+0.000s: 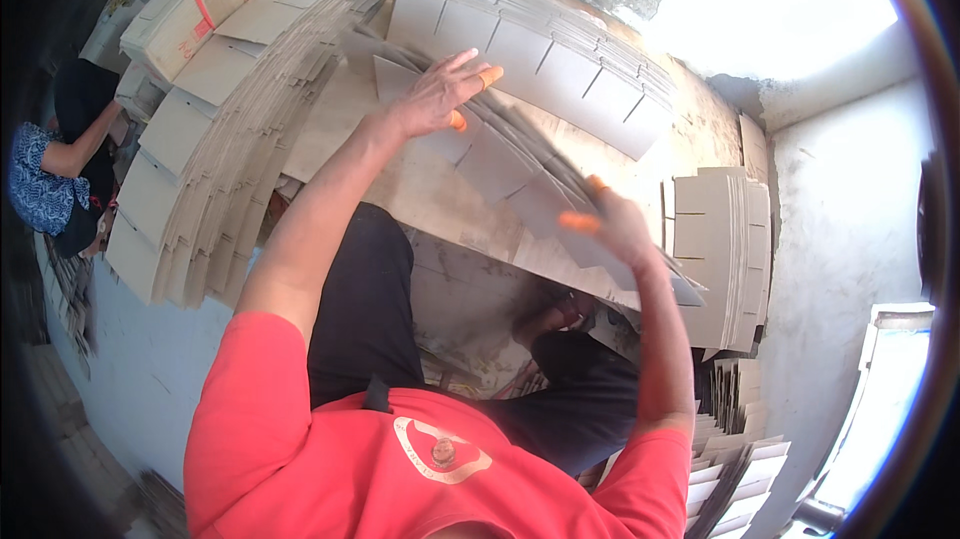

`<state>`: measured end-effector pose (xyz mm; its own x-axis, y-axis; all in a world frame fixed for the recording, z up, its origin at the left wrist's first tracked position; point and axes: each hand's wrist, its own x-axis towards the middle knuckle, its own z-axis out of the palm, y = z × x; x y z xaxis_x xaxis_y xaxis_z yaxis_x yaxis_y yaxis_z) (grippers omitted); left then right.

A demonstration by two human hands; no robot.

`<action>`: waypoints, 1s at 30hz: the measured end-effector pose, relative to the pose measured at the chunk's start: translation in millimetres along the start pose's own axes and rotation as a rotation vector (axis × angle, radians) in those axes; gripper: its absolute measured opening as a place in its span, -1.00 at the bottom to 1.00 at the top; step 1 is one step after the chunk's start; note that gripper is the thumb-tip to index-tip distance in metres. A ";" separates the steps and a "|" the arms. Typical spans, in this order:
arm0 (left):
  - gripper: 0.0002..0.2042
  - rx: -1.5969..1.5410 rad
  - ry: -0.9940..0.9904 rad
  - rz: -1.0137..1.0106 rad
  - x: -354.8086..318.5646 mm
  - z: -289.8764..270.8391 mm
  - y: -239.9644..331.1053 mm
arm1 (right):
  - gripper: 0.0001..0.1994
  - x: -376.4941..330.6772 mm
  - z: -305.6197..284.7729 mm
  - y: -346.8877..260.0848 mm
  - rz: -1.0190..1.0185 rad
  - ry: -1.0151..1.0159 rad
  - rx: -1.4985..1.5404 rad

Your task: The person assembles a cardboard egg crate divider by inserting a flat piece into a pre-scored frame. They repeatedly pick up a divider, align it, and press it into place on a wooden workbench.

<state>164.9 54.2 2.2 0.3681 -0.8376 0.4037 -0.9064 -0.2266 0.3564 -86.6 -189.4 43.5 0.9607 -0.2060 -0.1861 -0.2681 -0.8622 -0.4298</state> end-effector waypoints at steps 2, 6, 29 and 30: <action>-0.24 -0.047 -0.114 0.022 17.7 2.2 -3.1 | -0.54 -13.5 20.9 -1.5 -0.176 0.161 -0.150; -0.55 0.090 -0.317 -0.066 26.4 -16.3 16.1 | -0.68 -25.6 -4.9 -19.1 -0.072 0.136 -0.277; -0.64 0.811 -0.216 -0.700 -213.9 -209.8 -55.2 | -0.58 -179.6 -39.6 178.5 0.740 0.750 -0.682; -0.64 0.830 -0.232 -0.738 -206.8 -215.1 -53.8 | -0.54 -179.8 -42.3 178.1 0.806 0.723 -0.647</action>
<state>182.1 346.5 80.8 0.9004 -0.4154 0.1296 -0.3731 -0.8903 -0.2611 -304.0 -325.5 37.8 0.4151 -0.8073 0.4195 -0.9075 -0.4000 0.1283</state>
